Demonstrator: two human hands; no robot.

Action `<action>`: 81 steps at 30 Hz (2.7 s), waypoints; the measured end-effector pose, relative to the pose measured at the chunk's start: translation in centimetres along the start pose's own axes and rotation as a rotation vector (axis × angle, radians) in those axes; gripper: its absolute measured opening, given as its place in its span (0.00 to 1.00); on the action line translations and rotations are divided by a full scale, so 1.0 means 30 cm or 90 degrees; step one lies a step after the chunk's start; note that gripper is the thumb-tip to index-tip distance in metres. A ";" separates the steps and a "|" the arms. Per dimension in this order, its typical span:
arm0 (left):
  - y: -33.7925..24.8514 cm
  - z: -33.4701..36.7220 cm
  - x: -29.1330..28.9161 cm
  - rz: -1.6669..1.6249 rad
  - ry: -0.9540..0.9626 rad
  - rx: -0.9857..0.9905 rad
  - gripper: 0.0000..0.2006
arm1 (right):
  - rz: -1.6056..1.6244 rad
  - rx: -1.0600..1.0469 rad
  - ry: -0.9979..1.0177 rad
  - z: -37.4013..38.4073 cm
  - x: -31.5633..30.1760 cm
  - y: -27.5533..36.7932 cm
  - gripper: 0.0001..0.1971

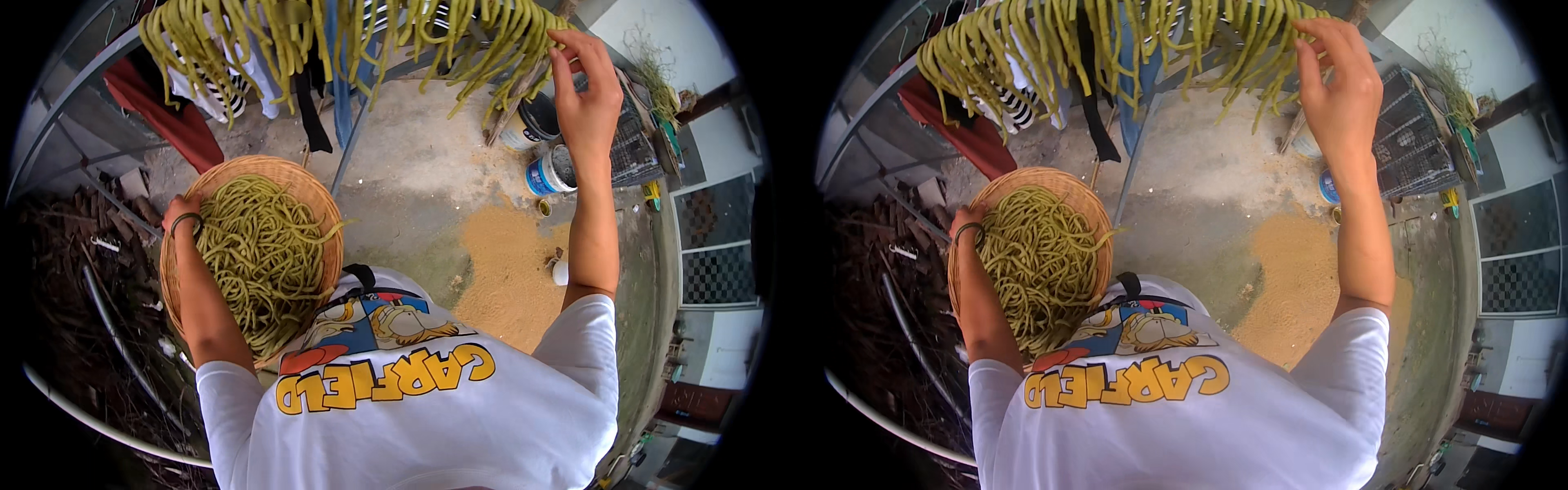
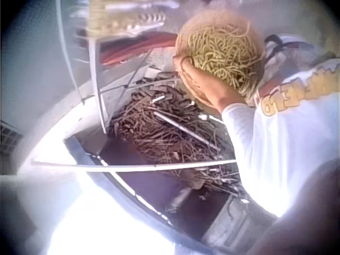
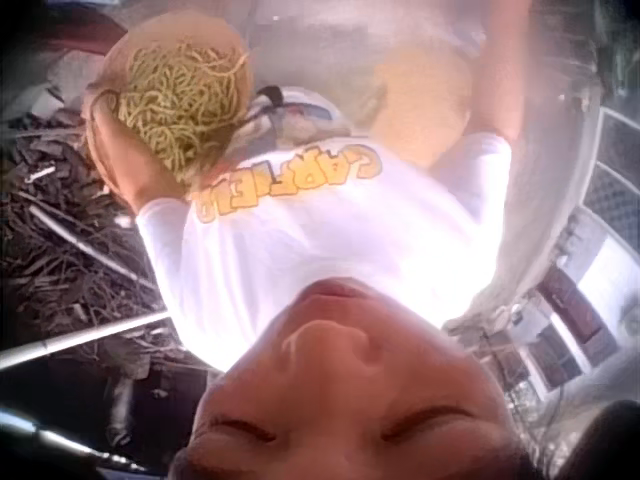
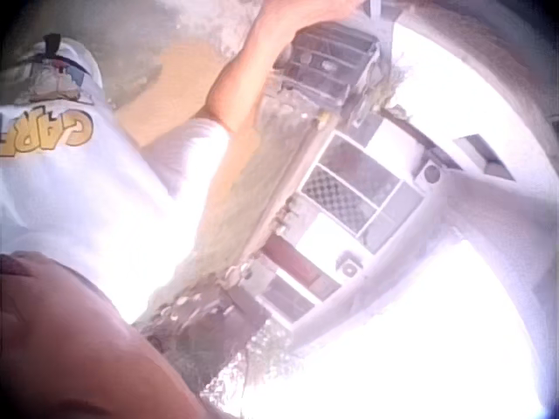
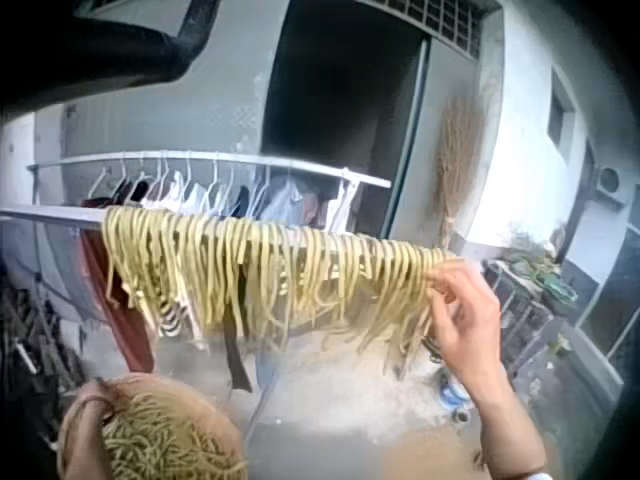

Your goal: The person hangs green beans onto a metal laundry rack by hand, picking them from a woven basket and arranging them along the rack.

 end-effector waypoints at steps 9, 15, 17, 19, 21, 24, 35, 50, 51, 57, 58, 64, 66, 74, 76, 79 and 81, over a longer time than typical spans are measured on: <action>-0.048 0.016 0.004 -0.013 -0.030 0.025 0.31 | 0.215 -0.248 0.662 -0.712 0.833 0.720 0.14; -0.037 0.020 0.016 -0.004 -0.049 0.024 0.31 | 0.077 -0.183 0.546 -0.745 0.895 0.768 0.08; -0.039 0.023 0.018 -0.010 -0.045 0.021 0.30 | 0.093 -0.184 0.564 -0.789 0.942 0.748 0.08; -0.045 0.025 0.015 -0.018 -0.042 0.018 0.30 | 0.107 -0.185 0.581 -0.798 0.968 0.740 0.11; -0.052 0.027 0.019 -0.018 -0.027 0.024 0.30 | 0.163 -0.100 0.569 -0.789 0.977 0.724 0.11; -0.053 0.028 0.020 -0.032 -0.032 0.025 0.30 | 0.219 -0.008 0.743 -0.791 1.019 0.716 0.10; -0.080 0.046 0.039 -0.044 -0.032 0.052 0.31 | 0.960 0.333 0.754 -0.624 0.936 0.841 0.07; -0.098 0.037 0.037 -0.037 -0.032 0.063 0.30 | 0.925 0.244 0.614 -0.499 0.848 0.885 0.12; -0.099 0.037 0.035 -0.041 -0.034 0.050 0.29 | 0.944 0.231 0.655 -0.510 0.859 0.892 0.13; -0.102 0.032 0.035 -0.048 -0.055 0.066 0.29 | 0.963 0.310 0.765 -0.590 0.932 0.876 0.12; -0.098 0.034 0.040 -0.048 -0.053 0.065 0.29 | 0.921 0.303 0.803 -0.605 0.938 0.876 0.10; -0.087 0.040 0.043 -0.046 -0.054 0.057 0.29 | 0.643 0.165 0.687 -0.512 0.853 0.853 0.09; -0.085 0.043 0.045 -0.042 -0.039 0.045 0.29 | 0.626 0.114 0.649 -0.467 0.811 0.858 0.09; -0.098 0.040 0.028 -0.047 -0.052 0.059 0.30 | 0.603 0.204 0.789 -0.587 0.960 0.782 0.13; -0.100 0.041 0.031 -0.050 -0.054 0.061 0.30 | 0.594 0.234 0.815 -0.655 1.017 0.748 0.12; -0.082 0.048 0.046 -0.044 -0.050 0.059 0.30 | 0.279 0.053 0.843 -0.664 0.969 0.729 0.13; -0.076 0.053 0.054 -0.045 -0.046 0.062 0.31 | 0.303 0.078 0.804 -0.654 0.967 0.719 0.13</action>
Point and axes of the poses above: each hand's wrist, its own z-axis towards the middle knuckle, its own x-axis out of the palm, y = z × x, the point moved 6 cm from there along z, towards the middle knuckle, and after that the axes turned 5 degrees about y, right-handed, at the moved point
